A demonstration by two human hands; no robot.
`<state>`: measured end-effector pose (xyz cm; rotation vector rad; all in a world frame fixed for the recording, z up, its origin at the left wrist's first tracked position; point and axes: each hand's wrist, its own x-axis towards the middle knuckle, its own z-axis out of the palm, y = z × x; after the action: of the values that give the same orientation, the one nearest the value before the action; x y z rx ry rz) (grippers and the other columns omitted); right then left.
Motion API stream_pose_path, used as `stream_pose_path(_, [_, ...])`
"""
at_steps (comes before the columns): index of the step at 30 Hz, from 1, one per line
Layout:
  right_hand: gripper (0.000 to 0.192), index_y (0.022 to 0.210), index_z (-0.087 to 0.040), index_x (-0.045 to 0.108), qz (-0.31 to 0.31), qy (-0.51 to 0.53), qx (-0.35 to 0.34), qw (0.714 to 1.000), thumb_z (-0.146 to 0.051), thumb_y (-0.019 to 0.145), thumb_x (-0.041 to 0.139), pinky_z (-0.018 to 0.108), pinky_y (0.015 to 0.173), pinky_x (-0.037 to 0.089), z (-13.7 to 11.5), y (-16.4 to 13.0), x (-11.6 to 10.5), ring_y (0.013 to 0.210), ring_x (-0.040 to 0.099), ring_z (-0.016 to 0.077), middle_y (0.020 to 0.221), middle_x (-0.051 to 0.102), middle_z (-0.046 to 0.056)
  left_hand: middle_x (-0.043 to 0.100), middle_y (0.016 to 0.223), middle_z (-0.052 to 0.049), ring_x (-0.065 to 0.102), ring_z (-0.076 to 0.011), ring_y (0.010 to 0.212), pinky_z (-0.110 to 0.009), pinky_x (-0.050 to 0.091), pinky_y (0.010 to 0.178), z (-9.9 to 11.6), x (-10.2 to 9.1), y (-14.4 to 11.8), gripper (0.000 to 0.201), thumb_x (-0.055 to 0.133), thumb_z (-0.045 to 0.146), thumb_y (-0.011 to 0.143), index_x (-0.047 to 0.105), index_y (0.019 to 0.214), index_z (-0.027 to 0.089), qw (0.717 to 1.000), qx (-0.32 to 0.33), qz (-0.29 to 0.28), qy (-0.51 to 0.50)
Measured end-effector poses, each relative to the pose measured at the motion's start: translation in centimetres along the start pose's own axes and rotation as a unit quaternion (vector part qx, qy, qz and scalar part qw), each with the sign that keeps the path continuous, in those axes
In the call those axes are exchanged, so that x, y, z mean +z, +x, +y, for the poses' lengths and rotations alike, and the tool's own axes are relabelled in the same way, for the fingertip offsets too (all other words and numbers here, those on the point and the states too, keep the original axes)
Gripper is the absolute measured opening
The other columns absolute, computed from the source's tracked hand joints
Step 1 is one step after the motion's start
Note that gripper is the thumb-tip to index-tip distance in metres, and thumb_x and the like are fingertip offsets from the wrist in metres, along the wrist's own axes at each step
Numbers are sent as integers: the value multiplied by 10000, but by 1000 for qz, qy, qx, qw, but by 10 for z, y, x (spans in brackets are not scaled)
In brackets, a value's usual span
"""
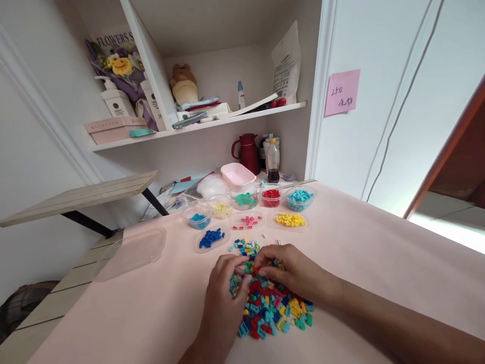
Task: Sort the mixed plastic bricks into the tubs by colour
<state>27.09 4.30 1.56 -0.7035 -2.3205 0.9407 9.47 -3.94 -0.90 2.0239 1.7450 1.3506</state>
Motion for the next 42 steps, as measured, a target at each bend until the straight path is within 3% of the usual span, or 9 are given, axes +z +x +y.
stream_pose_path(7, [194,776,-177,659,-32,53,8,998,-230,872,499,209,587,398,-2,-2,0,613,494,117,666,599,-19,628,1066,-47,607,-201,1008,-351,516,875,3,0,-4,343,579,129,826,598,1129,290,995,82,-24,48])
stream_pose_path(11, [227,712,-161,643,-48,96,20,994,-261,869,515,201,541,360,-4,-2,0,566,430,102,600,525,-33,657,995,-39,619,-187,940,-331,525,835,3,0,-5,257,596,154,837,622,1065,269,992,106,-12,67])
stream_pose_path(15, [298,685,-156,636,-60,116,30,991,-309,893,488,201,540,375,-7,-3,0,560,452,104,608,555,-22,676,906,-24,629,-171,854,-307,525,781,0,-1,-5,183,609,153,835,637,985,256,989,122,16,82])
stream_pose_path(23, [307,810,-166,655,-54,100,-14,993,-291,942,408,211,609,420,-8,-4,1,636,521,119,724,626,6,680,854,-14,643,-167,816,-282,526,735,2,-4,-2,99,603,170,840,642,905,233,992,93,37,76])
stream_pose_path(26, [165,926,-190,653,-16,75,-25,997,-237,889,500,215,646,432,-7,-3,1,693,545,129,782,643,3,681,827,-8,649,-165,780,-279,528,710,1,-4,-2,75,600,191,845,643,893,232,993,75,52,71])
stream_pose_path(28, [167,979,-201,637,9,57,-22,998,-187,824,576,220,662,439,-6,-2,1,715,561,135,809,654,0,682,826,-6,653,-163,774,-276,531,702,0,-4,-2,73,600,207,849,645,899,234,994,64,53,64])
stream_pose_path(31, [220,966,-212,633,31,23,-34,999,-127,765,614,227,679,442,-6,-3,2,726,575,138,821,663,-5,686,826,-4,657,-165,788,-275,532,705,0,-3,-3,65,606,224,849,650,896,238,995,61,52,58])
stream_pose_path(38, [65,848,-202,654,36,34,-33,998,-182,794,624,214,654,452,-8,-4,6,705,606,134,788,681,-1,687,800,-3,655,-166,764,-279,536,693,0,-2,-2,43,622,231,837,656,862,233,994,74,51,60])
stream_pose_path(42, [68,834,-201,667,41,33,-18,998,-172,794,619,213,655,455,-9,-4,5,705,613,134,787,691,-1,690,803,-8,661,-167,768,-276,541,690,0,-1,-3,50,614,225,841,661,858,226,996,62,37,54])
